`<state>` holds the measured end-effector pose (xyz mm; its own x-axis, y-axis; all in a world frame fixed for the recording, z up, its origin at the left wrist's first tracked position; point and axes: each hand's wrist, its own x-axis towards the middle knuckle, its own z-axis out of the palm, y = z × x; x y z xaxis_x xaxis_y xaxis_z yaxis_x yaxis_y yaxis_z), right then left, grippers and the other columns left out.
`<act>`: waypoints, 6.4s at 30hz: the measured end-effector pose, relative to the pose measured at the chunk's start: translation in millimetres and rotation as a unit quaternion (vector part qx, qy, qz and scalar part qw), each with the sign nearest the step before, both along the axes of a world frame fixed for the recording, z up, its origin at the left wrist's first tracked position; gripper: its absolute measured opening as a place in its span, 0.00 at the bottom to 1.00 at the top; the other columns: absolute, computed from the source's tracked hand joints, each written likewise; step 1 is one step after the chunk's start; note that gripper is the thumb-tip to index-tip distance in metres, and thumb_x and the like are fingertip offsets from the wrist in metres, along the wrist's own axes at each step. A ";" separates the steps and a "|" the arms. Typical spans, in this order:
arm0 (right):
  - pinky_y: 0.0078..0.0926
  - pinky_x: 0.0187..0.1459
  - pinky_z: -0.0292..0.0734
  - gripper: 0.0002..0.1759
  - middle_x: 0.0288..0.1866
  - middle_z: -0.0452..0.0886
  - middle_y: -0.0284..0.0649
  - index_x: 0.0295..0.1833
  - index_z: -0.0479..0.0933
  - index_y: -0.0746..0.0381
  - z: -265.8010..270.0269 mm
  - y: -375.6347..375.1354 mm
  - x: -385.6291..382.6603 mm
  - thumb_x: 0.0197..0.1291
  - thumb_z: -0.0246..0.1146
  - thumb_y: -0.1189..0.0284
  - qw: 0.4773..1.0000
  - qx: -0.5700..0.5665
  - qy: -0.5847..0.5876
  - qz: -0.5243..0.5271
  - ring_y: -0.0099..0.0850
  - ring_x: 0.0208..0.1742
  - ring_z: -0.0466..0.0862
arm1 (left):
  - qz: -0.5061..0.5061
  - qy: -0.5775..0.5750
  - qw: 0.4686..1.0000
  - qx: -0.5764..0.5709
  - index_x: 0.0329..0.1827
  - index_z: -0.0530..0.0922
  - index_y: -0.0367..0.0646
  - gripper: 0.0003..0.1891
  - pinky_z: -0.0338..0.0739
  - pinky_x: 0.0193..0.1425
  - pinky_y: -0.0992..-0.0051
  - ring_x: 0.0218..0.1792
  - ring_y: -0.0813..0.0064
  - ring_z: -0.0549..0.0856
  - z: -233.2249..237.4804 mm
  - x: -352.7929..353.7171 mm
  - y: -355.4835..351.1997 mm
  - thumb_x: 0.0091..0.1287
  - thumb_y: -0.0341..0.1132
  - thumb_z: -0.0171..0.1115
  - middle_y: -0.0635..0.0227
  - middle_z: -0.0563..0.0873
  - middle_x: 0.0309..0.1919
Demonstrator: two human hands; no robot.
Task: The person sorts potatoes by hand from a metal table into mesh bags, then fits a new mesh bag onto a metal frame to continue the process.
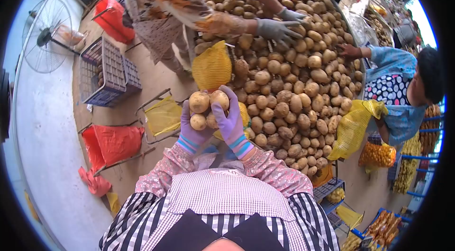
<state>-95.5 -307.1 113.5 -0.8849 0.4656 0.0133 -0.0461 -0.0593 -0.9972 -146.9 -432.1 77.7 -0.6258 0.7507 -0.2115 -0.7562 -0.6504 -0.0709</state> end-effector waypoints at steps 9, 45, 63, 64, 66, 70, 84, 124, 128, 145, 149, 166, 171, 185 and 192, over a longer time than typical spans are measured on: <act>0.44 0.79 0.65 0.40 0.78 0.69 0.58 0.80 0.62 0.65 -87.6 -126.7 -61.0 0.72 0.66 0.56 0.944 0.169 -0.081 0.272 0.53 0.79 0.70 | 0.054 -0.068 0.988 -0.126 0.78 0.70 0.45 0.34 0.70 0.77 0.37 0.72 0.48 0.78 -101.8 -23.9 -183.5 0.76 0.58 0.60 0.51 0.79 0.72; 0.25 0.48 0.82 0.36 0.65 0.77 0.44 0.82 0.60 0.60 -79.7 139.1 312.7 0.75 0.66 0.64 0.888 -0.156 -0.067 -0.428 0.29 0.54 0.84 | -0.032 0.819 0.353 -0.451 0.81 0.66 0.44 0.43 0.64 0.83 0.51 0.81 0.47 0.65 -31.7 38.0 251.0 0.67 0.55 0.73 0.51 0.71 0.78; 0.45 0.75 0.70 0.31 0.74 0.75 0.49 0.72 0.74 0.59 -49.3 235.0 215.9 0.64 0.70 0.67 0.873 0.406 -0.130 -0.237 0.50 0.71 0.76 | -0.057 0.893 0.148 -0.421 0.71 0.78 0.59 0.32 0.44 0.80 0.25 0.81 0.52 0.65 -39.4 190.9 187.8 0.60 0.37 0.70 0.64 0.68 0.81; 0.44 0.74 0.70 0.31 0.74 0.75 0.47 0.73 0.74 0.57 -48.5 244.8 202.0 0.64 0.70 0.67 0.855 0.451 -0.140 -0.212 0.50 0.71 0.76 | -0.069 0.893 0.163 -0.413 0.71 0.79 0.60 0.30 0.43 0.81 0.27 0.82 0.53 0.64 -40.9 188.5 184.7 0.62 0.34 0.68 0.65 0.67 0.82; 0.43 0.71 0.73 0.29 0.71 0.77 0.45 0.71 0.75 0.55 -43.9 263.6 172.3 0.64 0.70 0.67 0.841 0.486 -0.172 -0.166 0.47 0.70 0.77 | -0.053 0.902 0.164 -0.396 0.70 0.80 0.60 0.29 0.46 0.81 0.27 0.80 0.51 0.66 -43.9 178.4 187.6 0.61 0.34 0.68 0.62 0.69 0.80; 0.40 0.60 0.81 0.21 0.62 0.80 0.39 0.63 0.79 0.51 -38.4 288.1 122.2 0.64 0.68 0.69 0.694 0.637 -0.336 0.011 0.41 0.63 0.82 | -0.007 0.911 0.210 -0.355 0.66 0.83 0.60 0.26 0.54 0.80 0.32 0.77 0.49 0.70 -41.8 151.9 207.5 0.62 0.37 0.70 0.59 0.75 0.76; 0.42 0.59 0.82 0.33 0.56 0.88 0.47 0.64 0.77 0.56 -11.1 283.4 114.2 0.61 0.75 0.50 0.883 0.343 -0.319 0.030 0.47 0.59 0.88 | -0.172 0.387 0.832 -0.358 0.81 0.65 0.42 0.31 0.81 0.65 0.69 0.63 0.71 0.82 -27.6 66.0 221.6 0.81 0.44 0.61 0.62 0.79 0.68; 0.47 0.66 0.79 0.35 0.66 0.83 0.53 0.67 0.77 0.58 -20.3 281.8 -111.1 0.67 0.67 0.42 0.800 0.484 -0.354 0.029 0.50 0.65 0.84 | -0.214 0.036 0.971 -0.103 0.79 0.66 0.50 0.30 0.84 0.41 0.70 0.40 0.68 0.83 -20.9 -9.6 158.2 0.77 0.40 0.63 0.59 0.80 0.62; 0.47 0.65 0.78 0.36 0.63 0.85 0.54 0.66 0.77 0.62 -38.9 296.2 -108.6 0.67 0.68 0.44 0.862 0.368 -0.343 0.065 0.51 0.65 0.84 | -0.145 -0.087 0.985 -0.023 0.76 0.71 0.46 0.28 0.84 0.52 0.64 0.53 0.61 0.85 -17.7 -5.0 147.6 0.78 0.46 0.62 0.57 0.76 0.71; 0.44 0.68 0.76 0.26 0.59 0.79 0.48 0.58 0.81 0.56 -15.2 284.3 -56.3 0.53 0.75 0.64 0.848 0.416 -0.275 0.179 0.50 0.65 0.79 | -0.084 -0.009 0.996 0.011 0.74 0.77 0.60 0.34 0.63 0.81 0.35 0.82 0.52 0.65 -14.2 1.4 125.6 0.72 0.69 0.58 0.59 0.65 0.83; 0.44 0.67 0.79 0.31 0.62 0.78 0.46 0.65 0.79 0.50 9.2 264.7 -59.6 0.54 0.76 0.59 0.768 0.537 -0.234 0.258 0.48 0.65 0.80 | -0.002 -0.488 0.845 0.218 0.74 0.77 0.59 0.35 0.61 0.81 0.36 0.83 0.52 0.64 19.5 9.5 105.5 0.74 0.70 0.53 0.59 0.59 0.86; 0.30 0.58 0.82 0.38 0.56 0.88 0.42 0.66 0.79 0.64 -42.6 228.4 -137.1 0.58 0.81 0.53 0.969 0.057 -0.228 0.081 0.29 0.56 0.86 | -0.076 0.029 0.996 -0.022 0.74 0.76 0.60 0.35 0.62 0.81 0.38 0.82 0.53 0.65 -11.7 23.1 83.1 0.72 0.70 0.56 0.58 0.62 0.84; 0.36 0.64 0.80 0.39 0.64 0.84 0.46 0.66 0.80 0.59 -68.6 220.5 -162.2 0.56 0.79 0.46 0.950 0.122 -0.214 0.194 0.38 0.64 0.85 | 0.022 -0.473 0.850 0.231 0.72 0.77 0.60 0.37 0.65 0.80 0.36 0.82 0.52 0.66 15.0 18.9 73.7 0.69 0.73 0.58 0.59 0.62 0.84; 0.32 0.61 0.83 0.39 0.60 0.84 0.41 0.65 0.77 0.60 -52.5 201.8 -99.3 0.48 0.85 0.61 0.987 0.109 -0.090 0.082 0.32 0.59 0.86 | -0.031 0.046 0.997 0.062 0.80 0.69 0.64 0.32 0.63 0.83 0.44 0.84 0.60 0.62 7.2 24.6 57.1 0.77 0.64 0.54 0.62 0.63 0.84; 0.29 0.59 0.82 0.40 0.59 0.82 0.39 0.69 0.69 0.59 9.6 123.9 -58.2 0.53 0.80 0.67 0.907 -0.254 -0.081 0.325 0.28 0.58 0.84 | 0.133 0.045 0.988 -0.069 0.66 0.84 0.54 0.32 0.76 0.73 0.48 0.77 0.57 0.73 -12.0 29.8 -34.3 0.70 0.67 0.62 0.57 0.71 0.79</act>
<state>-153.8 -183.2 123.1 -0.9458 -0.2457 -0.2125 0.3086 -0.4749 -0.8242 -117.1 -466.4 65.7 -0.8180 0.5253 -0.2343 -0.5567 -0.8255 0.0928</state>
